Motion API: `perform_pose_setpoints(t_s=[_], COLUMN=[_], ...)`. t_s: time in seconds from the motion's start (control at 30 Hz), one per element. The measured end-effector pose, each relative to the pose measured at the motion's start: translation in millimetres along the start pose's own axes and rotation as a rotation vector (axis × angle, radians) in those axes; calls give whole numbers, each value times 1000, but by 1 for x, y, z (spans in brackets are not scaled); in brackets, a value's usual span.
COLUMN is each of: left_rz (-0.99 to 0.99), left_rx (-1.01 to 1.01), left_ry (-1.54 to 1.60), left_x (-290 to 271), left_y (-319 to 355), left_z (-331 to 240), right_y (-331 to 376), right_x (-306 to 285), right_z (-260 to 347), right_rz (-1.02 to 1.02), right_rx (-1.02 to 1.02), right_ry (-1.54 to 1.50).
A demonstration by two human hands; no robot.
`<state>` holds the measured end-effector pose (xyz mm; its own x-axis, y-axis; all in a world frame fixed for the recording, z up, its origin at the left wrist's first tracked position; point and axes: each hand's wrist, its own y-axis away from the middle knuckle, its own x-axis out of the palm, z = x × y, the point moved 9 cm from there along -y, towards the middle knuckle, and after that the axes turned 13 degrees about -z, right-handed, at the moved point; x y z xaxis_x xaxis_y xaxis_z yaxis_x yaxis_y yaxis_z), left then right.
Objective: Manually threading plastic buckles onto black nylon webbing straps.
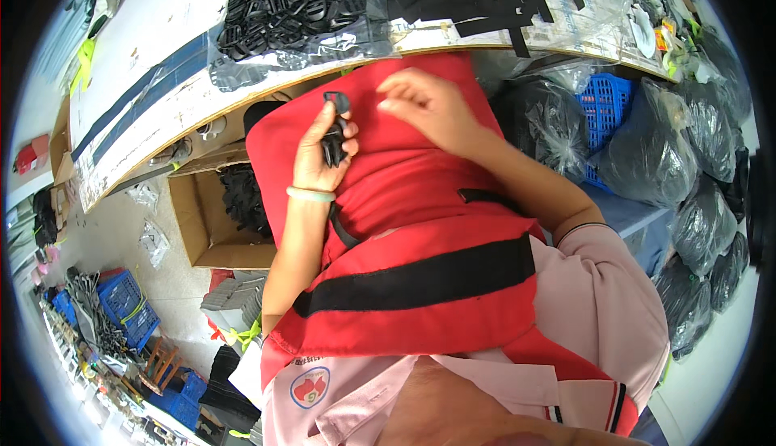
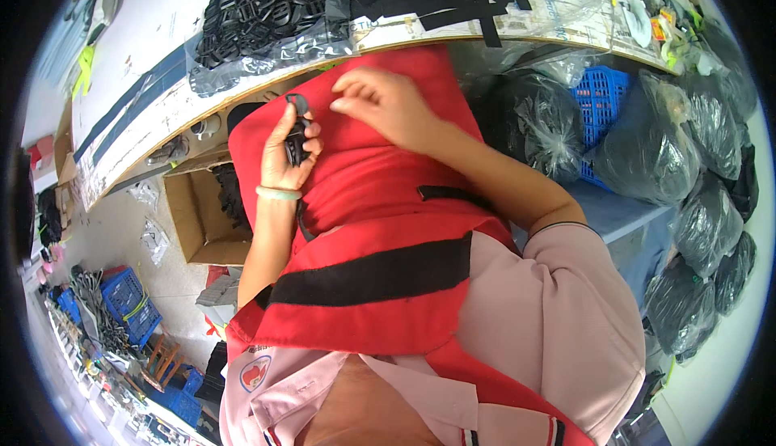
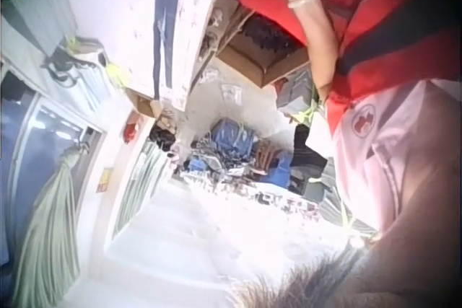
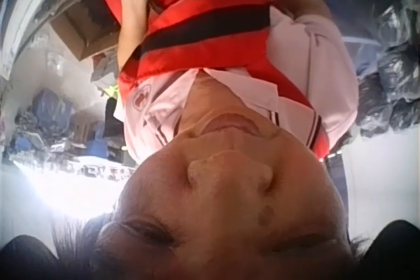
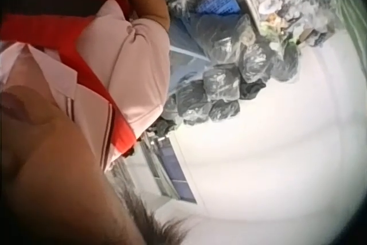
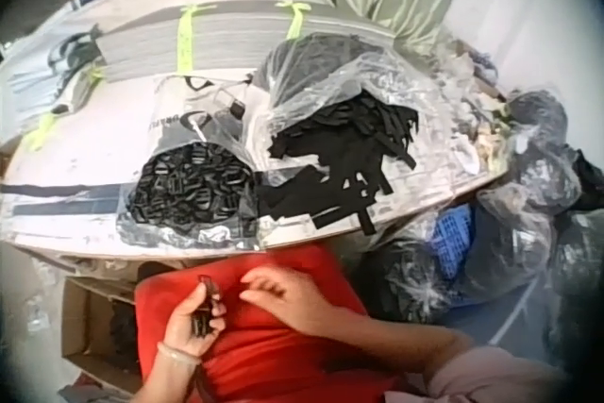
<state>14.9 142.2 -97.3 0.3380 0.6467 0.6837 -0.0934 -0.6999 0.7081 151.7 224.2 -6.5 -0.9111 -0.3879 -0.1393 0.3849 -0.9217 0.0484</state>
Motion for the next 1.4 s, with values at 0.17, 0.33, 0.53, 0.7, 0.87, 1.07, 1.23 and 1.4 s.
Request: perform_pose_setpoints(t_s=[0.17, 0.33, 0.53, 0.7, 0.87, 1.07, 1.23, 1.4], left_rz=[-115, 106, 68, -17, -86, -48, -46, -112], left_rx=[5, -43, 182, 384, 512, 619, 693, 699], left_ry=[-105, -198, -616, -822, -804, -841, -749, -738], left_x=[-28, -5, 12, 25, 27, 38, 36, 24], left_y=[3, 11, 17, 28, 40, 47, 55, 56], left_z=[-6, 9, 10, -2, -20, -27, -34, -38], right_y=[-10, -12, -43, -54, -38, 13, 13, 3], right_x=[-150, -199, -148, -100, -46, 32, 42, 26], right_z=[42, 28, 30, 93, 85, 1, -10, 6], right_rz=[-413, -332, -420, -433, -205, 236, 184, 117], right_rx=[-482, -604, -650, -884, -417, 199, 241, 342], right_ry=[689, 1151, 881, 724, 317, 85, 21, -165])
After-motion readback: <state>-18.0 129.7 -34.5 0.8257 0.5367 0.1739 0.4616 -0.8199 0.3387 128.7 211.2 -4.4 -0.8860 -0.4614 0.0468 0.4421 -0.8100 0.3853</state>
